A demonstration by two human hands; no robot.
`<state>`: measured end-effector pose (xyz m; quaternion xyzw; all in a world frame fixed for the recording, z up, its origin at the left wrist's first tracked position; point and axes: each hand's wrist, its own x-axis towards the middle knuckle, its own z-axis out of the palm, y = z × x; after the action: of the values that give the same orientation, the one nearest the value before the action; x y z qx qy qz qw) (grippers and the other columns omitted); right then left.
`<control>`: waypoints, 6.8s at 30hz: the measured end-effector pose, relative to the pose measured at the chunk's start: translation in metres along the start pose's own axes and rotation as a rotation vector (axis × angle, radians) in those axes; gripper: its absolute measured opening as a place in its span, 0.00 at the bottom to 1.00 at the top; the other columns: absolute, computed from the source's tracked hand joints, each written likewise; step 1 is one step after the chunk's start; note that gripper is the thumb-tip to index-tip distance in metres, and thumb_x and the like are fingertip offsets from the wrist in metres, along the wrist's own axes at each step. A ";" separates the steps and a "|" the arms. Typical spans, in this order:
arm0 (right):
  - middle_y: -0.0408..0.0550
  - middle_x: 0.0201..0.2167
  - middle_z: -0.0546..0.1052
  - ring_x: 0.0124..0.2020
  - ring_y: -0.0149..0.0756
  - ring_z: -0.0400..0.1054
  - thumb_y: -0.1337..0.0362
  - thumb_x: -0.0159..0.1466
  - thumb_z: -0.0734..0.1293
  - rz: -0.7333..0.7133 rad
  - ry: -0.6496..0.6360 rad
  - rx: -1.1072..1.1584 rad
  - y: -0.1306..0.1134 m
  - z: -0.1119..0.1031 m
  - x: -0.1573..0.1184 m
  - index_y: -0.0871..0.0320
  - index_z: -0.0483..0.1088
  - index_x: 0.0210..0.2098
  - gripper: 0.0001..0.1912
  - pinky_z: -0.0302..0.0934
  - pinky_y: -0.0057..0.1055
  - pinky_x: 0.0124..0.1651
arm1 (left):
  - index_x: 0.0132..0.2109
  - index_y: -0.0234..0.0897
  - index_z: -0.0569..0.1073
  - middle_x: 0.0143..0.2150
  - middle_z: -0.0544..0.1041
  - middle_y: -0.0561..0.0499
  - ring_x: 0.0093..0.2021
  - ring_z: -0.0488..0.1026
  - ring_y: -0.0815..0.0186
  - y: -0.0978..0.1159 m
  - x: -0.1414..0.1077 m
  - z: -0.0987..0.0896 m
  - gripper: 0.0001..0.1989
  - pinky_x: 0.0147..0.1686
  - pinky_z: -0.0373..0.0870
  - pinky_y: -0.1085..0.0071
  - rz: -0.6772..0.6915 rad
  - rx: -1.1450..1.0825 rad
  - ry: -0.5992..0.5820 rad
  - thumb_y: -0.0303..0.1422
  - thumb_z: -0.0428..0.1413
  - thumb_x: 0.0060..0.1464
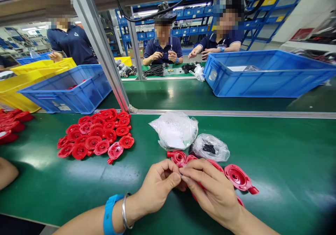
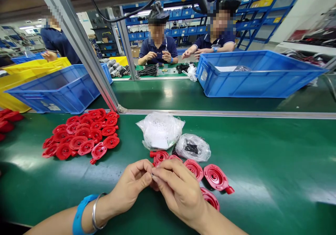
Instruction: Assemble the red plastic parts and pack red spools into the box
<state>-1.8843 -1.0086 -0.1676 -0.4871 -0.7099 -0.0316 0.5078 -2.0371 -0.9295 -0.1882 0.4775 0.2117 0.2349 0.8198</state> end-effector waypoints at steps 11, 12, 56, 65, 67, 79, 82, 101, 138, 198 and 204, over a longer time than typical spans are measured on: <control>0.51 0.36 0.77 0.36 0.32 0.72 0.80 0.59 0.66 -0.009 -0.011 -0.004 -0.003 0.000 0.000 0.61 0.73 0.46 0.17 0.70 0.27 0.35 | 0.34 0.32 0.69 0.29 0.72 0.51 0.31 0.71 0.70 -0.001 -0.002 0.000 0.19 0.36 0.70 0.72 0.014 0.025 0.007 0.45 0.62 0.53; 0.51 0.36 0.77 0.35 0.31 0.72 0.80 0.59 0.66 -0.007 -0.008 -0.005 -0.004 0.000 0.000 0.61 0.73 0.46 0.17 0.70 0.27 0.35 | 0.34 0.32 0.69 0.28 0.72 0.51 0.31 0.71 0.70 -0.001 -0.002 0.000 0.19 0.36 0.70 0.72 0.007 0.020 0.012 0.45 0.62 0.53; 0.45 0.28 0.76 0.28 0.29 0.73 0.70 0.61 0.69 0.489 -0.159 0.507 0.002 -0.003 0.005 0.58 0.75 0.33 0.02 0.72 0.24 0.30 | 0.33 0.34 0.66 0.30 0.68 0.53 0.30 0.68 0.71 0.002 -0.003 -0.001 0.17 0.34 0.69 0.73 -0.015 0.123 -0.015 0.43 0.60 0.56; 0.46 0.29 0.77 0.28 0.29 0.73 0.76 0.61 0.66 0.248 -0.077 0.332 0.000 0.002 0.000 0.56 0.76 0.41 0.13 0.70 0.22 0.30 | 0.34 0.33 0.67 0.29 0.71 0.52 0.30 0.70 0.71 -0.004 -0.004 -0.001 0.17 0.34 0.69 0.73 0.001 0.067 0.025 0.44 0.60 0.56; 0.47 0.31 0.77 0.29 0.29 0.73 0.76 0.61 0.66 0.229 -0.081 0.325 0.000 0.004 -0.002 0.57 0.76 0.44 0.14 0.70 0.24 0.31 | 0.33 0.34 0.66 0.28 0.71 0.53 0.29 0.70 0.72 -0.003 -0.003 0.000 0.18 0.33 0.69 0.74 -0.004 0.040 0.058 0.44 0.60 0.55; 0.45 0.29 0.76 0.30 0.30 0.72 0.64 0.65 0.66 0.641 -0.259 0.535 0.005 -0.004 0.000 0.57 0.72 0.35 0.04 0.68 0.28 0.37 | 0.35 0.33 0.66 0.26 0.73 0.51 0.27 0.72 0.71 -0.001 -0.002 0.001 0.22 0.32 0.70 0.73 -0.088 0.091 0.018 0.50 0.58 0.55; 0.45 0.29 0.74 0.28 0.31 0.72 0.62 0.66 0.65 0.753 -0.292 0.735 0.005 -0.003 -0.001 0.57 0.71 0.35 0.05 0.69 0.30 0.35 | 0.35 0.33 0.66 0.27 0.72 0.52 0.28 0.71 0.71 -0.003 -0.002 0.000 0.20 0.33 0.71 0.72 -0.052 0.134 0.018 0.48 0.57 0.57; 0.45 0.29 0.78 0.31 0.31 0.75 0.65 0.60 0.71 0.930 -0.359 0.879 0.013 -0.006 0.000 0.59 0.74 0.32 0.03 0.70 0.25 0.36 | 0.32 0.34 0.66 0.33 0.67 0.52 0.33 0.68 0.70 -0.002 -0.004 -0.008 0.18 0.35 0.66 0.72 0.021 0.439 -0.057 0.45 0.53 0.61; 0.49 0.36 0.79 0.33 0.30 0.74 0.77 0.62 0.65 0.203 -0.101 0.194 0.004 0.005 -0.007 0.56 0.73 0.47 0.17 0.71 0.25 0.35 | 0.35 0.32 0.66 0.26 0.73 0.52 0.27 0.72 0.72 -0.005 -0.001 -0.001 0.22 0.32 0.71 0.73 -0.117 0.045 0.033 0.49 0.58 0.55; 0.49 0.37 0.76 0.37 0.31 0.70 0.73 0.62 0.67 0.078 -0.187 0.026 0.013 -0.013 0.001 0.59 0.73 0.39 0.07 0.69 0.28 0.40 | 0.62 0.42 0.58 0.57 0.67 0.42 0.58 0.68 0.59 -0.006 -0.001 -0.020 0.33 0.55 0.71 0.61 0.594 0.863 -0.027 0.21 0.58 0.50; 0.50 0.37 0.76 0.37 0.32 0.70 0.75 0.62 0.67 0.056 -0.190 0.002 0.010 -0.016 0.001 0.60 0.73 0.39 0.08 0.69 0.29 0.39 | 0.62 0.40 0.59 0.55 0.70 0.44 0.57 0.68 0.63 0.002 -0.002 -0.018 0.35 0.57 0.69 0.67 0.714 0.980 -0.033 0.19 0.57 0.48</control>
<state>-1.8662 -1.0113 -0.1642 -0.5069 -0.7410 0.0296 0.4394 -2.0495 -0.9173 -0.1946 0.8445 0.1091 0.3631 0.3783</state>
